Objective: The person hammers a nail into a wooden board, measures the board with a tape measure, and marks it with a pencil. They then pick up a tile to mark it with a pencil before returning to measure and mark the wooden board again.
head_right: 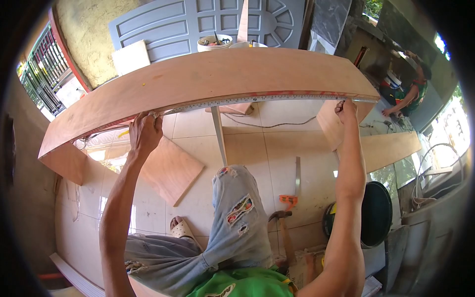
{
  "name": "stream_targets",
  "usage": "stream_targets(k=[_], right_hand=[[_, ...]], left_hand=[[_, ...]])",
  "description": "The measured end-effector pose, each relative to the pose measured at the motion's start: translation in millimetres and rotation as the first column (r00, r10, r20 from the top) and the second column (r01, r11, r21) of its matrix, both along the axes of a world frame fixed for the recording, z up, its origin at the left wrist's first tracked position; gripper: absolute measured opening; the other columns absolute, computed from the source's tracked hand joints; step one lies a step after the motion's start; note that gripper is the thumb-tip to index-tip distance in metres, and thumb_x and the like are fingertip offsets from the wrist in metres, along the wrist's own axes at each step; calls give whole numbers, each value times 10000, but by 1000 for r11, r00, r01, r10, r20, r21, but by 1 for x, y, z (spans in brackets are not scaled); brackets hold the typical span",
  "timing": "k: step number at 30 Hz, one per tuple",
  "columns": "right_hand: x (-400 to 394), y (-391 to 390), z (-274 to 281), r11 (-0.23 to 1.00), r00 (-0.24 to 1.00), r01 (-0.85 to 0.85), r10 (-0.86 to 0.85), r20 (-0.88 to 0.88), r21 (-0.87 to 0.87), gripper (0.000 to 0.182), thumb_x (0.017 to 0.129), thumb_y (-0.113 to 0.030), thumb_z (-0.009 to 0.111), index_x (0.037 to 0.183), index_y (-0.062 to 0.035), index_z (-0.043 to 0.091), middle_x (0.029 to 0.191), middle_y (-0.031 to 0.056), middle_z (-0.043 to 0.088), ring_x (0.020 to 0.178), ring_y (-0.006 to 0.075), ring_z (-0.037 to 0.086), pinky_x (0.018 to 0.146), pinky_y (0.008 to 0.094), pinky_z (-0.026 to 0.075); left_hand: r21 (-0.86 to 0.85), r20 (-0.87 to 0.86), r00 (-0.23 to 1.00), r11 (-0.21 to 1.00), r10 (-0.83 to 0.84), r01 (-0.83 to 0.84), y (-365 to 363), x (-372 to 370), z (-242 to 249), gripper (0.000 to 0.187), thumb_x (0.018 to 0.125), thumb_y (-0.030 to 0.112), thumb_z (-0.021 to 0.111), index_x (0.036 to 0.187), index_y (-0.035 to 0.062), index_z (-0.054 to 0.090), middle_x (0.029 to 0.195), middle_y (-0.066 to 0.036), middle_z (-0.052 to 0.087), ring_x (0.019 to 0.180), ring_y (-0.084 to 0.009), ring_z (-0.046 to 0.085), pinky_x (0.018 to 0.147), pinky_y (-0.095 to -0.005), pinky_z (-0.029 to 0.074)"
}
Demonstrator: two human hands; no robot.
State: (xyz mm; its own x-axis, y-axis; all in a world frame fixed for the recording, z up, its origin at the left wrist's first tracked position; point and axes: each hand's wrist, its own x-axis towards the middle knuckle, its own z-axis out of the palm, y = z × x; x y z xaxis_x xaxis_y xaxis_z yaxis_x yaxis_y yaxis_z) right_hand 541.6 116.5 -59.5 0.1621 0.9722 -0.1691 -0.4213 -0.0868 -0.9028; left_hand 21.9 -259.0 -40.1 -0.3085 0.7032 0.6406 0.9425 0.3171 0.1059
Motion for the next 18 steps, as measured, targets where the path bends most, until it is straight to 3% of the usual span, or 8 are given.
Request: stream_targets(k=[7,11,13,16,18], right_hand=[[-11,-8,-2,1000,999,-18,18,-49,0,256,993,-226,351,792,-91,430,605,5,403,515,120,382,461,273,332],[-10,0,-8,999,997,-30,33,-76,37,203,982,-221,390,827,-94,422,606,11,410,501,121,386,446,269,323],[-7,7,-9,999,998,-21,23,-51,31,279,1004,-233,343,888,-55,523,618,-1,397,520,115,366,465,271,328],[-12,2,-5,1000,1000,17,-16,-25,15,297,1004,-233,342,914,-43,552,624,-5,392,523,114,363,465,269,324],[-9,4,-7,1000,999,-5,6,-37,27,241,987,-206,364,842,-58,488,614,12,403,507,123,373,450,273,319]], left_hand=[[28,6,999,999,-32,32,0,-2,-1,207,864,249,600,815,64,677,957,-114,656,904,-319,602,732,-490,416],[19,12,999,999,-33,32,1,-4,-3,205,863,249,600,817,66,678,957,-116,657,903,-320,603,727,-494,417],[33,-7,1000,999,-30,31,1,-3,-2,206,862,251,602,815,66,678,948,-116,658,902,-322,605,727,-493,417],[37,-4,999,999,-36,36,1,-3,-2,212,865,252,601,807,62,676,939,-115,658,900,-323,605,730,-492,417],[26,-10,1000,999,-26,27,1,-2,-1,211,867,249,600,806,62,677,937,-115,658,901,-321,605,732,-489,417]])
